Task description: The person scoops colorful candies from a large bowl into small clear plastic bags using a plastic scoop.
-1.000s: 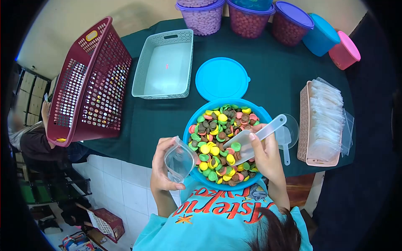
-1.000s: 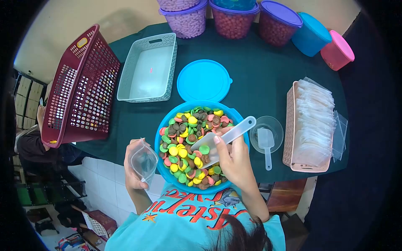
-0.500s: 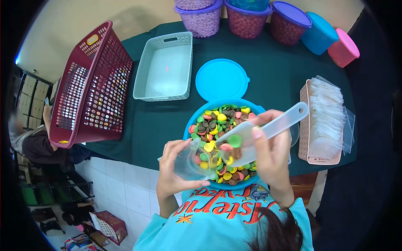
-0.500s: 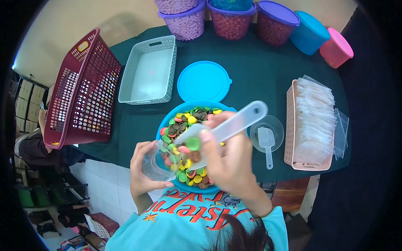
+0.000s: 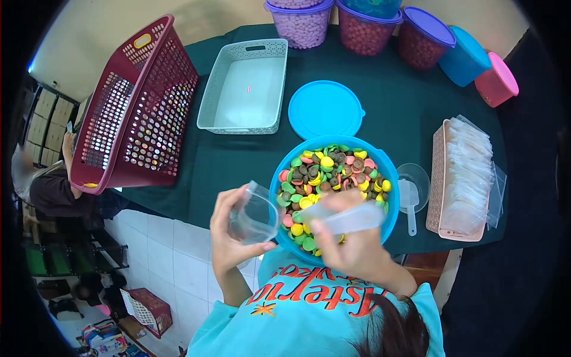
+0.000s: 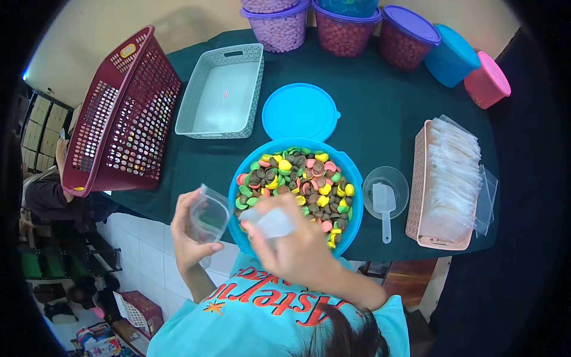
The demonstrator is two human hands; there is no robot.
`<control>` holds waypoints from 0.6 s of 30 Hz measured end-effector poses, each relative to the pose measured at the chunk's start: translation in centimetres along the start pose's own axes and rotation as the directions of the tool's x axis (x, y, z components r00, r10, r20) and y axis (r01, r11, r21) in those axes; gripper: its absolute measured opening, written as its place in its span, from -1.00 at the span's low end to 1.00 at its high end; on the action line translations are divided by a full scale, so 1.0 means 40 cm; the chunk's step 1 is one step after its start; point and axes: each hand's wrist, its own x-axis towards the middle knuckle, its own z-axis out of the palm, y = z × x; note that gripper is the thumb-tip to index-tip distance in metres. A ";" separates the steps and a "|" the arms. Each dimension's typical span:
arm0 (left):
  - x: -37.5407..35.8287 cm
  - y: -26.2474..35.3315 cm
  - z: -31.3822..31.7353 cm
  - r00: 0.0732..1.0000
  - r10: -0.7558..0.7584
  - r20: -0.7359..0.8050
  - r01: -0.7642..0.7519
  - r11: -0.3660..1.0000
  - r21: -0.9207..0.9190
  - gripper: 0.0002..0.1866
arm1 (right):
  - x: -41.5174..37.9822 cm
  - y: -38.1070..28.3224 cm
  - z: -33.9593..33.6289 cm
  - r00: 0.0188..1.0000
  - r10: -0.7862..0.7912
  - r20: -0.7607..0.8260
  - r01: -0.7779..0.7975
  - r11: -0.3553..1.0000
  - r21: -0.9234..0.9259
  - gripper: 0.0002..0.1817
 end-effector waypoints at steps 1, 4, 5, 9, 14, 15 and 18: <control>0.000 0.005 -0.007 1.000 0.003 -0.027 -0.003 1.000 -0.016 -0.07 | -0.014 -0.008 0.021 0.994 0.020 0.108 -0.026 0.998 0.055 -0.81; -0.005 0.008 -0.022 0.995 -0.001 -0.102 -0.005 0.998 -0.059 -0.03 | -0.026 0.006 0.044 0.973 0.010 0.232 -0.033 0.995 0.095 -0.82; -0.006 0.008 -0.025 0.994 -0.002 -0.109 -0.005 0.998 -0.059 -0.03 | -0.026 0.016 0.033 0.974 0.024 0.227 -0.034 0.999 0.040 -0.81; -0.013 -0.001 -0.021 0.995 -0.026 -0.096 0.019 0.997 -0.080 -0.02 | -0.002 0.042 -0.005 0.989 0.089 0.121 -0.084 0.996 -0.043 -0.81; -0.010 0.003 -0.009 0.993 -0.058 -0.098 0.046 0.992 -0.120 -0.02 | -0.039 0.006 0.056 0.967 0.029 0.255 -0.082 0.977 0.199 -0.80; -0.010 0.005 -0.011 0.994 -0.043 -0.103 0.033 0.994 -0.103 -0.02 | -0.038 0.000 0.060 0.948 0.081 0.308 -0.132 0.980 0.147 -0.79; -0.013 -0.001 -0.019 0.993 -0.029 -0.117 0.020 0.997 -0.077 -0.02 | -0.046 0.048 0.042 0.947 0.091 0.308 -0.117 0.991 0.066 -0.78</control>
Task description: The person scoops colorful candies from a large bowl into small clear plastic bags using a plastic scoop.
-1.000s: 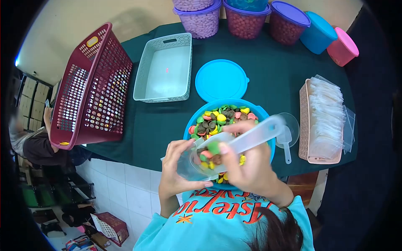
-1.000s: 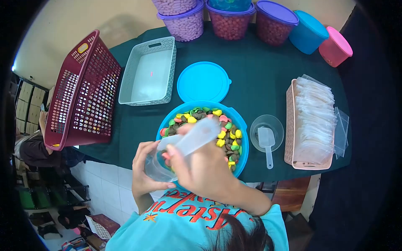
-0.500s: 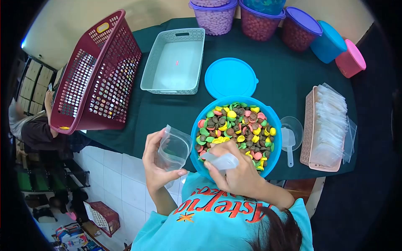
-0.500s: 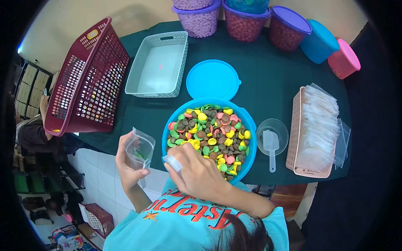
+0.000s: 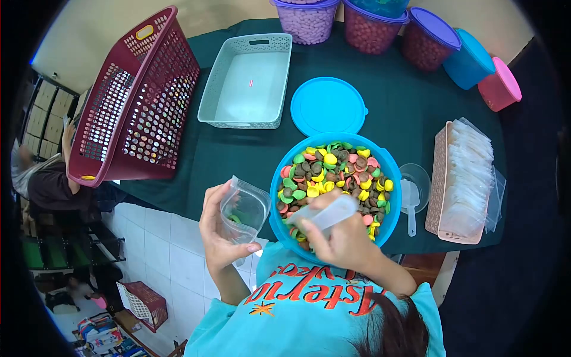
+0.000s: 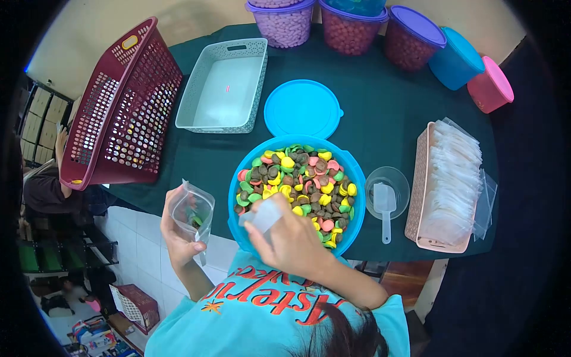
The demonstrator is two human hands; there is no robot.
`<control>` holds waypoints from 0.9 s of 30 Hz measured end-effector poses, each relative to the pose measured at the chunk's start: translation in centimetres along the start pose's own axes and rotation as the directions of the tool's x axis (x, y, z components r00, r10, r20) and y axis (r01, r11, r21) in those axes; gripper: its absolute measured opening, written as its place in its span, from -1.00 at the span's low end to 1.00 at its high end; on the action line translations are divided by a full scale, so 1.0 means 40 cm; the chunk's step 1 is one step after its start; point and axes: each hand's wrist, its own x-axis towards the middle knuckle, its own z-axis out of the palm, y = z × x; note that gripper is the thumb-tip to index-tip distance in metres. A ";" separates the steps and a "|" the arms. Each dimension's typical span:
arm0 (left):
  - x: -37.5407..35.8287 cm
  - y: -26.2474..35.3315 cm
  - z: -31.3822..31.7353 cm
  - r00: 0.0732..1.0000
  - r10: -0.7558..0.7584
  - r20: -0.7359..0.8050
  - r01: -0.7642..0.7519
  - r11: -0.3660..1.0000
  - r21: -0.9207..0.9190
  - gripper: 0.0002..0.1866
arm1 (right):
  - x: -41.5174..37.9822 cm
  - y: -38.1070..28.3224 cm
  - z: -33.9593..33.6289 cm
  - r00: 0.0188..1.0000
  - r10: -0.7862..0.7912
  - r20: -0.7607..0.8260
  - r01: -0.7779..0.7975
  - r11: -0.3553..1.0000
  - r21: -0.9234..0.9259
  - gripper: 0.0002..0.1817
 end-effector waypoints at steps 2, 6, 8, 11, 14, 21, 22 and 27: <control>-0.002 -0.002 -0.003 1.000 0.002 -0.011 -0.002 1.000 0.010 -0.02 | 0.004 -0.004 -0.019 0.996 0.008 -0.088 -0.009 1.000 -0.007 -0.75; 0.003 -0.002 0.009 0.999 -0.032 -0.009 0.032 0.999 0.016 -0.01 | -0.007 -0.011 -0.025 0.990 -0.120 -0.075 0.116 0.991 -0.066 -0.76; 0.005 0.000 0.014 1.000 -0.031 0.002 0.031 0.999 0.016 -0.01 | -0.014 -0.029 -0.003 0.995 -0.095 0.008 0.095 0.995 0.040 -0.77; 0.001 0.001 0.018 1.000 -0.011 0.021 0.010 1.000 0.014 0.00 | -0.021 0.005 -0.040 1.000 0.022 -0.015 -0.022 1.000 -0.007 -0.76; -0.010 -0.005 0.010 1.000 -0.007 0.004 0.007 1.000 0.009 0.00 | -0.022 0.040 -0.110 0.955 0.168 -0.244 -0.153 0.985 0.078 -0.77; -0.016 -0.018 0.008 0.998 -0.063 -0.029 0.063 0.998 0.019 0.01 | -0.060 0.061 -0.186 0.809 0.345 -0.476 -0.185 0.918 0.351 -0.75; -0.014 -0.019 0.010 0.998 -0.061 -0.029 0.061 0.998 0.027 0.01 | -0.065 0.057 -0.185 0.810 0.344 -0.476 -0.187 0.919 0.347 -0.75; 0.001 -0.023 0.019 0.998 -0.063 -0.011 0.064 0.998 0.019 0.01 | -0.092 0.073 -0.176 0.848 0.265 -0.459 -0.197 0.961 0.192 -0.83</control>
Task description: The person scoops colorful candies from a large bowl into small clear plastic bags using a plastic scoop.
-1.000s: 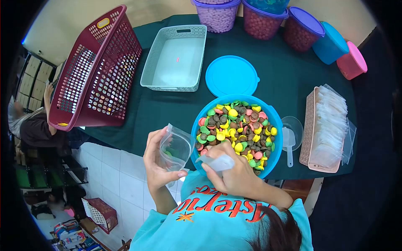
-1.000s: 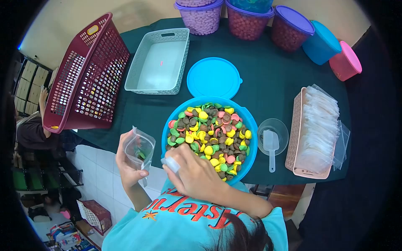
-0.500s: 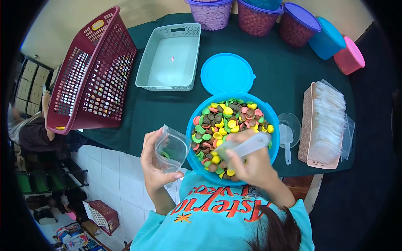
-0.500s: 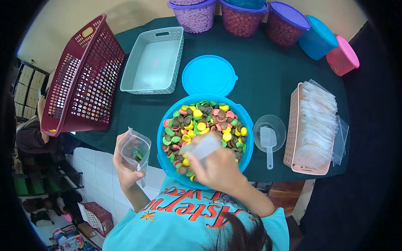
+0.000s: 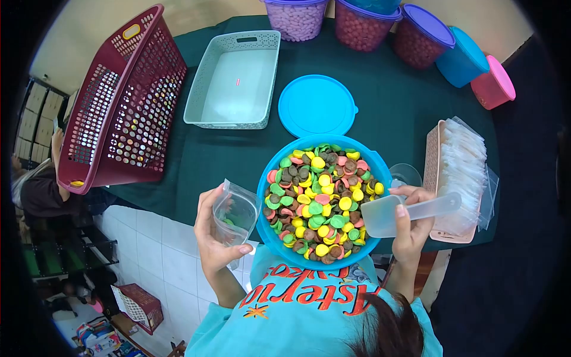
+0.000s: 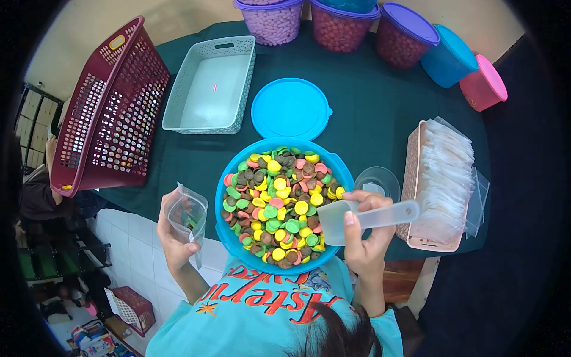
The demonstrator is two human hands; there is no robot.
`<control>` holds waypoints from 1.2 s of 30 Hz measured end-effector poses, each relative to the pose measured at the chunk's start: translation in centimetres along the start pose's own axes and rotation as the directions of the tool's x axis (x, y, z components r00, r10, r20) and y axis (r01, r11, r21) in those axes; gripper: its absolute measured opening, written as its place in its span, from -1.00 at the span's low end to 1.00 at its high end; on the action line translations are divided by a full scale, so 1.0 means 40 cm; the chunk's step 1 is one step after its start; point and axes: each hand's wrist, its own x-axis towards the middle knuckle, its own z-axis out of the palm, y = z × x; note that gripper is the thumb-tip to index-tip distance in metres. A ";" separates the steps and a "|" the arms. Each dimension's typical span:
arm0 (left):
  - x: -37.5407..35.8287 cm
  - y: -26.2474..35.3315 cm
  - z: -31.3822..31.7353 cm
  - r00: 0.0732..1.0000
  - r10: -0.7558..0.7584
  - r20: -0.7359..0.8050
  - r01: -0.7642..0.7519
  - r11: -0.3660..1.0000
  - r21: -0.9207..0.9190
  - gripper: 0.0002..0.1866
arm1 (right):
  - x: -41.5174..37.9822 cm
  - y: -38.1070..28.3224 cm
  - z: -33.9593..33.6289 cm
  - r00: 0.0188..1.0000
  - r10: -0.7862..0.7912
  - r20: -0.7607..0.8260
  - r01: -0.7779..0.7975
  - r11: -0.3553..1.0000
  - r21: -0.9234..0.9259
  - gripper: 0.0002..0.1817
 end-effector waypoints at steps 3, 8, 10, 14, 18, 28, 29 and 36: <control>0.003 -0.002 0.007 1.000 -0.010 0.013 0.010 1.000 -0.002 0.01 | -0.007 0.000 0.001 0.998 -0.070 0.008 0.070 0.985 -0.155 -0.81; 0.003 -0.006 0.008 0.999 -0.026 0.032 0.025 1.000 0.008 0.01 | -0.025 0.008 0.006 0.992 -0.117 0.055 0.127 0.968 -0.216 -0.79; 0.005 -0.007 0.011 0.999 -0.025 0.033 0.025 0.999 0.023 0.01 | -0.033 0.016 0.009 0.995 -0.097 0.038 0.103 0.972 -0.212 -0.79; 0.004 -0.007 0.018 1.000 -0.007 0.029 0.006 1.000 0.012 0.01 | -0.048 0.030 0.026 0.995 -0.099 0.021 0.101 0.977 -0.186 -0.80; 0.001 -0.002 0.022 0.999 -0.025 0.037 0.025 1.000 0.003 0.01 | -0.052 0.040 0.017 0.999 -0.044 0.014 0.045 0.987 -0.155 -0.74; -0.006 0.004 0.027 0.999 -0.031 0.041 0.030 0.999 0.018 0.02 | -0.021 0.016 -0.046 0.990 0.050 -0.132 -0.009 0.954 0.300 -0.48; -0.006 0.004 0.027 0.999 -0.028 0.040 0.027 0.999 0.019 0.02 | -0.015 0.015 -0.041 0.980 0.060 -0.189 -0.008 0.965 0.262 -0.49; -0.009 0.008 0.031 0.999 -0.015 0.048 0.014 0.999 0.031 0.00 | -0.046 0.031 -0.021 0.950 -0.054 -0.308 0.123 0.971 0.207 -0.72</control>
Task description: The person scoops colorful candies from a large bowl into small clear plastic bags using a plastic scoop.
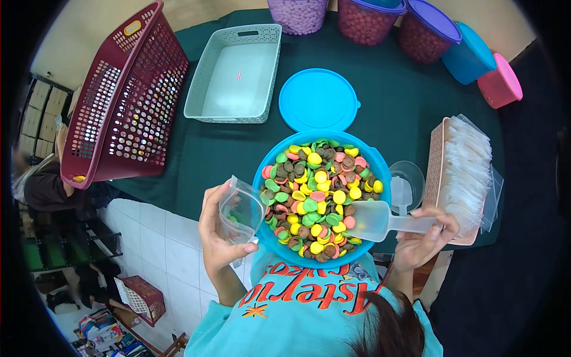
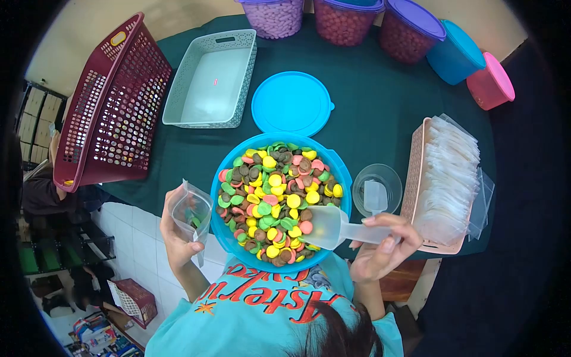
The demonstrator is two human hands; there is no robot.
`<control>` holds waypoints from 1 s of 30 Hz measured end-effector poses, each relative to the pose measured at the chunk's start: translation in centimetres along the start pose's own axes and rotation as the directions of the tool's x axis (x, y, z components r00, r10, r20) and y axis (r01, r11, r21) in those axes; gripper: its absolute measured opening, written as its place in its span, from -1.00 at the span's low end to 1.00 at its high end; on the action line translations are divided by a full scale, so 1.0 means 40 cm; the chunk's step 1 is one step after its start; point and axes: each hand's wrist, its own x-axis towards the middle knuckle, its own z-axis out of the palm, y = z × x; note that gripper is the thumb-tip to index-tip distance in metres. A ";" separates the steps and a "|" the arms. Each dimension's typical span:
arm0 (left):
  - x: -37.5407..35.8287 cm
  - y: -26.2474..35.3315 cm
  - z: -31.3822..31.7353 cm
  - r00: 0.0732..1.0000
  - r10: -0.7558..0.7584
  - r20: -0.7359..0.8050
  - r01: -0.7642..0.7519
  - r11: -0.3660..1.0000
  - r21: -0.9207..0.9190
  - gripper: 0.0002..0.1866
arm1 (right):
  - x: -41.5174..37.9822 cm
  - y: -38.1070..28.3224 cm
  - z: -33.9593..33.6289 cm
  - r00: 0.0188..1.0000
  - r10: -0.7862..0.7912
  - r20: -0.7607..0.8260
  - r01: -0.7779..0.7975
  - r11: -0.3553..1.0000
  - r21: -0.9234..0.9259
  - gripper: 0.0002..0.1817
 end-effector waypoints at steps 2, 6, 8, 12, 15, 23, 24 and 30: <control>-0.001 0.000 0.004 1.000 -0.011 0.000 0.011 1.000 -0.014 0.00 | -0.013 -0.002 0.004 1.000 -0.012 -0.018 0.012 1.000 -0.008 -0.74; -0.001 0.002 0.009 1.000 -0.004 0.015 0.004 1.000 -0.025 0.00 | -0.041 0.001 -0.010 0.996 -0.019 -0.082 0.018 1.000 -0.002 -0.76; -0.003 0.003 0.011 1.000 -0.003 0.020 0.003 1.000 -0.020 0.00 | -0.049 0.007 -0.009 0.992 -0.011 -0.127 0.009 1.000 -0.012 -0.77; -0.002 0.004 0.015 0.999 0.004 0.040 -0.003 1.000 -0.031 0.00 | -0.058 0.006 -0.005 0.982 -0.078 -0.171 0.070 0.996 -0.053 -0.80; -0.003 0.005 0.019 0.999 0.007 0.047 -0.006 1.000 -0.023 0.01 | -0.065 0.018 -0.020 0.993 -0.095 -0.075 0.084 0.987 -0.135 -0.81; -0.008 0.013 0.024 0.999 0.016 0.046 -0.016 1.000 -0.016 0.02 | -0.034 -0.028 -0.076 0.947 0.299 0.118 -0.266 0.935 -0.235 -0.85; -0.010 0.012 0.024 0.999 0.008 0.042 -0.007 1.000 -0.024 0.02 | -0.035 -0.017 -0.077 0.966 0.227 0.122 -0.198 0.958 -0.209 -0.86; -0.023 0.009 0.023 1.000 0.007 0.030 -0.007 1.000 -0.025 0.02 | -0.022 -0.015 -0.049 0.966 0.216 0.140 -0.172 0.947 -0.273 -0.85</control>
